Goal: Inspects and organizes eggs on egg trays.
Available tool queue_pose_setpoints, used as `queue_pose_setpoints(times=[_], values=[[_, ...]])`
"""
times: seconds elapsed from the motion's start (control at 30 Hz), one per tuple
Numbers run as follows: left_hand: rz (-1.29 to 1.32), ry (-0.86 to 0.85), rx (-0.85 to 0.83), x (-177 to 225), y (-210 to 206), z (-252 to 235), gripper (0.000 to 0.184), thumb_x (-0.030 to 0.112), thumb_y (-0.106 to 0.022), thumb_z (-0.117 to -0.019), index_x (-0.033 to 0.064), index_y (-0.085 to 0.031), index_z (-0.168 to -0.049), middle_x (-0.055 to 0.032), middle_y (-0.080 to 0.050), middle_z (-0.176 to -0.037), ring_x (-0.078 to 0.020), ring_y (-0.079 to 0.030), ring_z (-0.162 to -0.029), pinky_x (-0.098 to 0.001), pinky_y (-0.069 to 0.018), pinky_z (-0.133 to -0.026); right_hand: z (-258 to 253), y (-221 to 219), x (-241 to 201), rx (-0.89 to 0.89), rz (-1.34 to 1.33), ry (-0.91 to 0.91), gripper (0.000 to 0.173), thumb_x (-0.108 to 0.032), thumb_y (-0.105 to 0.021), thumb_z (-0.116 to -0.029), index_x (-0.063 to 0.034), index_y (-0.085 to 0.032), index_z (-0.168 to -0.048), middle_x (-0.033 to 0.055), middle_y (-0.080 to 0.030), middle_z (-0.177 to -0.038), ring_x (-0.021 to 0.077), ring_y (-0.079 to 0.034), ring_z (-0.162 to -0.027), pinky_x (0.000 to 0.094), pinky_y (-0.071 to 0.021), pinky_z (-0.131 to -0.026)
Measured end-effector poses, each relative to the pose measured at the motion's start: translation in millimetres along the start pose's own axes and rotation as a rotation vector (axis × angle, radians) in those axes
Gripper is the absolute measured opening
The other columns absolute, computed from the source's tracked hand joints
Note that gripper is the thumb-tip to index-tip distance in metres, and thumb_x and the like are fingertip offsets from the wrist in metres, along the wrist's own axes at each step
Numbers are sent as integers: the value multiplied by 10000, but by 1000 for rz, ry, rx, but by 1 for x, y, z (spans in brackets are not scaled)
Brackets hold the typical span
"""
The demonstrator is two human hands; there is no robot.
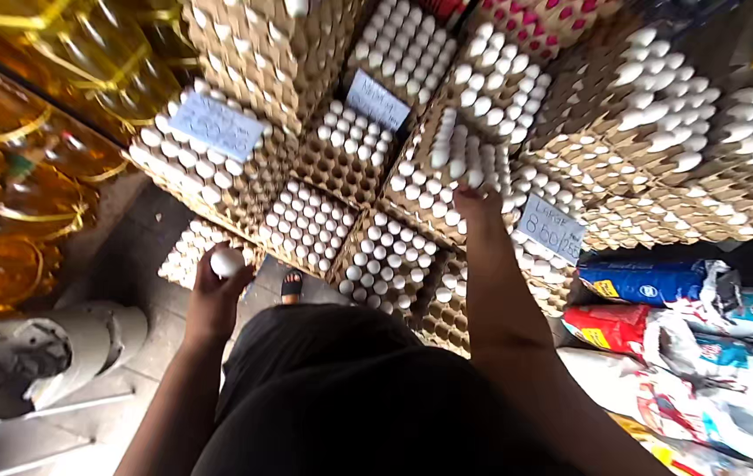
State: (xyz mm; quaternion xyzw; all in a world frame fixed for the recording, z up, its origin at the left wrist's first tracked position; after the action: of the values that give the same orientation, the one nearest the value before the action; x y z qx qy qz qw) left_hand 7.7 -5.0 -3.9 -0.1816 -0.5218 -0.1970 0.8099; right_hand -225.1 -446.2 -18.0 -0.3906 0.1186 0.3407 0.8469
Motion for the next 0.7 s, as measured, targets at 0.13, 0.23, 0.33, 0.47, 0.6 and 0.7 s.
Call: queue_pose_setpoints(times=[0.13, 0.23, 0.33, 0.47, 0.6, 0.7], values=[[1, -19, -9, 4, -5, -3, 717, 29, -697, -867, 31, -342, -1490, -108, -604, -1259, -151, -683, -952, -311, -607, -809, 0, 31, 28, 89, -23, 17, 264, -420, -475, -1051, -174, -452, -1144, 15, -521, -894, 111, -574, -694, 250, -548, -665], [-17, -21, -21, 6, -9, -4, 728, 48, -700, -855, 20, -344, -1490, -119, -600, -1273, -158, -685, -956, -312, -608, -802, -10, 51, 44, 125, -66, 7, 208, -370, -509, -1018, -171, -462, -1055, 2, -516, -795, 95, -545, -591, 222, -521, -577], [-30, -17, -36, 4, -13, -4, 702, 37, -692, -863, 16, -355, -1478, -113, -599, -1260, -151, -680, -955, -309, -606, -803, -15, 56, 50, 129, -150, 0, 182, -343, -512, -1014, -173, -447, -1025, 1, -495, -768, 89, -517, -566, 219, -508, -568], [-83, -9, -53, 7, -21, -4, 695, 20, -684, -875, 20, -353, -1486, -112, -606, -1256, -141, -679, -959, -297, -602, -821, -5, 45, 41, 120, -174, -27, 198, -340, -543, -1010, -170, -461, -1069, 8, -524, -845, 101, -575, -653, 220, -545, -637], [-117, 20, -67, 5, -23, -2, 702, 29, -713, -886, 52, -360, -1492, -105, -597, -1272, -142, -661, -1015, -333, -583, -885, -7, 28, 21, 61, -133, -27, 300, -456, -433, -1047, -170, -450, -1137, 15, -532, -904, 108, -578, -707, 242, -544, -670], [-98, -6, -122, -3, -21, -8, 727, 103, -744, -874, 78, -355, -1488, -102, -582, -1312, -171, -666, -1028, -356, -595, -881, -15, 8, 6, 28, -139, 13, 342, -485, -358, -1069, -163, -419, -1166, 36, -529, -935, 117, -582, -733, 258, -560, -699]])
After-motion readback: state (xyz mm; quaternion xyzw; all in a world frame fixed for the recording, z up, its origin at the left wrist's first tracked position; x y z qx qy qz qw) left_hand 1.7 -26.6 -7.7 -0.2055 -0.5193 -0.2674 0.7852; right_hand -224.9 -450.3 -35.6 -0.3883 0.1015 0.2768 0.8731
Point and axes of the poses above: each hand's wrist, its own z-axis away from the middle knuckle, its own y-axis out of the back of the hand, x = y × z, the point moved 1 cm from there along -z, towards the middle knuckle
